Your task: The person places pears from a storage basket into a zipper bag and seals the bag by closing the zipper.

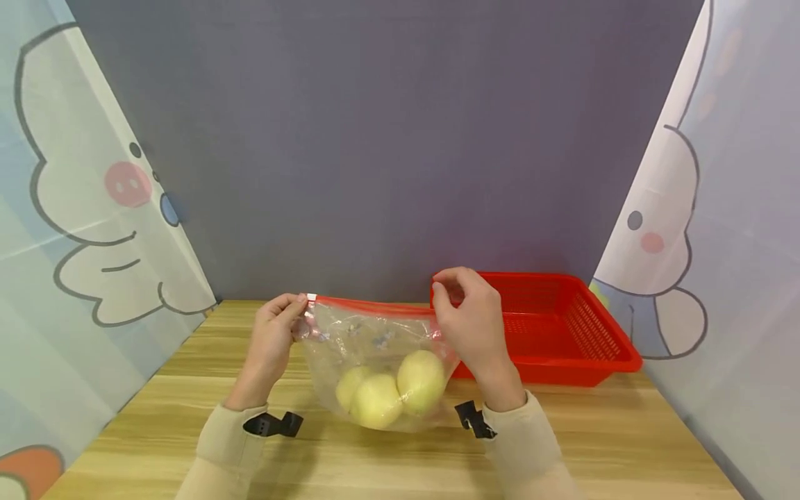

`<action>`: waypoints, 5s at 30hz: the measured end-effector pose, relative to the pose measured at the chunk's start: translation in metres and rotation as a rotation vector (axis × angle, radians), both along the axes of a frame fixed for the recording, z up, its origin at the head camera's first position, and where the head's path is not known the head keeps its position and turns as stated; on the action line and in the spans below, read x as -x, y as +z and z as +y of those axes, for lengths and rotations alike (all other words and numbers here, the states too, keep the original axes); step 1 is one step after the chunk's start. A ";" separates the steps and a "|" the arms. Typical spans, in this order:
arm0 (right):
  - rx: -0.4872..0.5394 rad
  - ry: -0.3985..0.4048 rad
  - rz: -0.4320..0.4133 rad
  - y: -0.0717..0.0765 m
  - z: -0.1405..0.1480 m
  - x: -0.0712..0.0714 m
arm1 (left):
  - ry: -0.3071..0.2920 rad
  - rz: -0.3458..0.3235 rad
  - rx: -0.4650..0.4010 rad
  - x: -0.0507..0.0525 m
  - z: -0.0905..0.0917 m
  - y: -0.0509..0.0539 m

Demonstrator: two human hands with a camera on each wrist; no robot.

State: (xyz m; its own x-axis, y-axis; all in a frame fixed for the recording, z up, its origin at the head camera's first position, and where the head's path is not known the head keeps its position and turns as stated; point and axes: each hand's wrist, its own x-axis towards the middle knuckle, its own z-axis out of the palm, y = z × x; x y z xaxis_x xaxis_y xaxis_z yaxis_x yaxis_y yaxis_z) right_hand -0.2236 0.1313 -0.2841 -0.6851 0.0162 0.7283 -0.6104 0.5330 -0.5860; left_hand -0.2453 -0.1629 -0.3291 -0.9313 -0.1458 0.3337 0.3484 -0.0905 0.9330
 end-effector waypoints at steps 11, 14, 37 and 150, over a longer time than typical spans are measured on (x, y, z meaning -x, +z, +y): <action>-0.075 0.184 -0.072 0.011 -0.076 -0.021 | -0.006 -0.011 0.007 -0.002 0.002 0.005; -0.102 0.209 -0.093 0.011 -0.095 -0.020 | 0.018 -0.005 0.032 -0.004 0.002 0.004; -0.130 0.266 -0.196 -0.006 -0.137 0.012 | -0.029 0.079 0.108 -0.008 0.009 0.004; -0.425 0.201 -0.227 0.015 -0.082 0.039 | 0.095 0.130 0.146 -0.013 0.004 0.011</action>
State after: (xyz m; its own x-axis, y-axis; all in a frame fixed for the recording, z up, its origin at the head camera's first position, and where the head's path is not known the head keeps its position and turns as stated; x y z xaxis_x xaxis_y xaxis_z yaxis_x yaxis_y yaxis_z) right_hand -0.2622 0.0497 -0.2692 -0.7856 -0.3972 0.4743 -0.6080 0.6379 -0.4728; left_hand -0.2321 -0.1588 -0.3185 -0.8634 -0.1726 0.4740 0.4670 0.0816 0.8805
